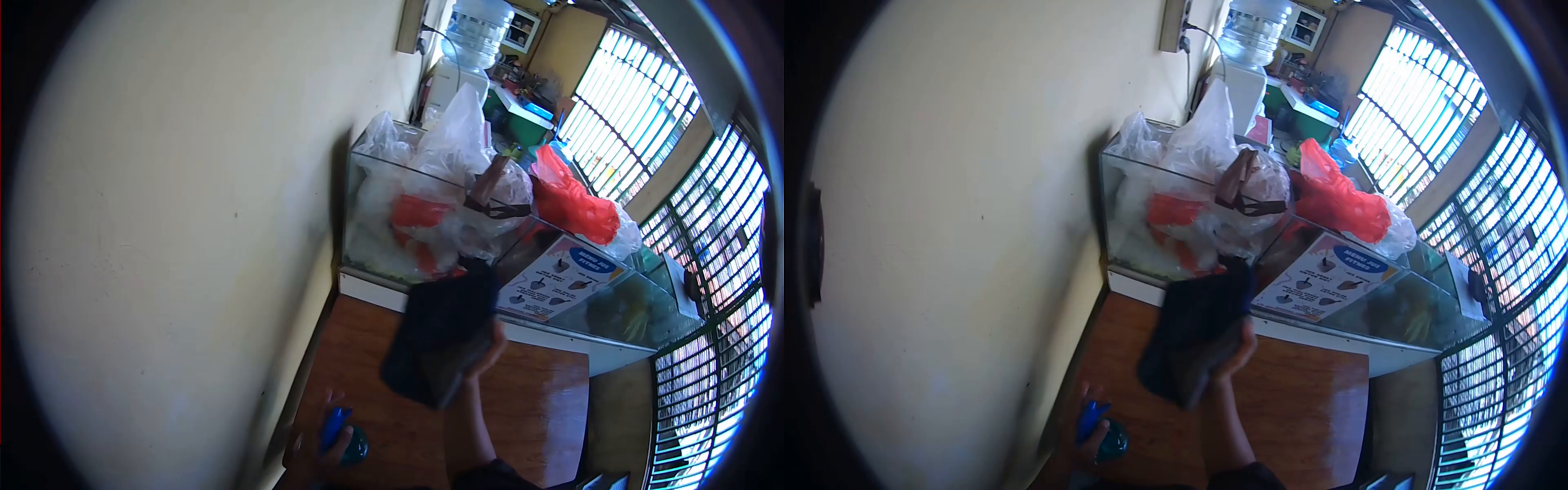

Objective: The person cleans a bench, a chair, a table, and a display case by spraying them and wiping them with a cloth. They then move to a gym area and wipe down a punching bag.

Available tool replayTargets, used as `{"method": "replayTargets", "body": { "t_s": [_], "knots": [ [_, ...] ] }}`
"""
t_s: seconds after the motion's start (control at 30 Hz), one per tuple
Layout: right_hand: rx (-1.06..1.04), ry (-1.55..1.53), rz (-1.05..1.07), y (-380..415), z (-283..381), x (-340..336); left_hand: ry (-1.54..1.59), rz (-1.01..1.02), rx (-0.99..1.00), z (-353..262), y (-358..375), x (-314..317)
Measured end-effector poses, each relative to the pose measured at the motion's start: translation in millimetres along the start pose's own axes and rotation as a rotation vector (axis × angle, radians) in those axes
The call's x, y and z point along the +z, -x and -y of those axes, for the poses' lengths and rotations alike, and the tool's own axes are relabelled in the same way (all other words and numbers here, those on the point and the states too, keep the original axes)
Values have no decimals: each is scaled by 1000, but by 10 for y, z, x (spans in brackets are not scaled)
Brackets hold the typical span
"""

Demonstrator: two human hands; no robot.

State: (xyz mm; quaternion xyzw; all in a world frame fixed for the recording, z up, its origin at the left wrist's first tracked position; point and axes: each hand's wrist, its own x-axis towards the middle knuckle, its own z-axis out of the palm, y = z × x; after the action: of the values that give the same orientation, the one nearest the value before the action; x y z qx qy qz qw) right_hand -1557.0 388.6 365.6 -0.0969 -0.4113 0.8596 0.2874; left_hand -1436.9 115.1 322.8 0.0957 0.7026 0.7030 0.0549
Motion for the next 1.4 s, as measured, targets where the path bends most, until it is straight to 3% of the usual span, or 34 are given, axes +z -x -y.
{"method": "replayTargets", "body": {
  "t_s": [0.07,0.1,0.17,0.23,0.3,0.37,0.4,0.47,0.5,0.57,0.7,0.77,0.9,0.97,1.0,1.07,1.13,1.23,1.3,1.4],
  "knots": [
    [-65,-343,216,86,308,52,-56,59,17,84,-27,43],
    [-76,-344,214,61,352,-89,-114,108,32,113,-37,65],
    [-179,46,523,-95,378,-556,17,131,5,118,-19,189],
    [-533,1249,579,-720,517,-921,143,140,-24,62,-41,270],
    [-1153,2075,314,-1196,821,-251,112,213,-44,-39,-61,280],
    [-1340,1641,502,-1821,581,-559,52,199,19,80,15,285],
    [-1346,1623,505,-1936,537,-509,-5,193,77,44,-19,264],
    [-1238,1624,717,-2070,403,-472,-9,204,80,-26,-43,145],
    [-1225,1623,736,-2129,298,-458,4,229,77,-62,-26,122],
    [-1128,1932,570,-1953,195,92,-1,225,85,77,-16,84],
    [-926,1762,692,-1671,44,1148,20,176,84,103,17,86],
    [-620,1756,814,-1554,-18,1617,55,152,105,148,18,81],
    [-738,1603,874,-1603,-535,1663,48,95,146,292,91,93],
    [-1101,1465,928,-1550,-710,1628,38,83,120,290,121,115],
    [-1091,1464,935,-1497,-800,1600,19,82,105,280,151,112],
    [-406,1345,1186,-1382,-969,1517,23,72,72,272,196,115],
    [210,1119,1403,-1683,-1670,833,21,61,45,288,241,81],
    [85,1138,1414,-1647,-1666,892,17,53,31,266,270,-22],
    [-20,1179,1413,-1579,-1510,902,-101,-32,155,100,269,-62],
    [-213,1263,1386,-1566,-1082,1036,-82,-36,82,131,334,-80]
  ]
}}
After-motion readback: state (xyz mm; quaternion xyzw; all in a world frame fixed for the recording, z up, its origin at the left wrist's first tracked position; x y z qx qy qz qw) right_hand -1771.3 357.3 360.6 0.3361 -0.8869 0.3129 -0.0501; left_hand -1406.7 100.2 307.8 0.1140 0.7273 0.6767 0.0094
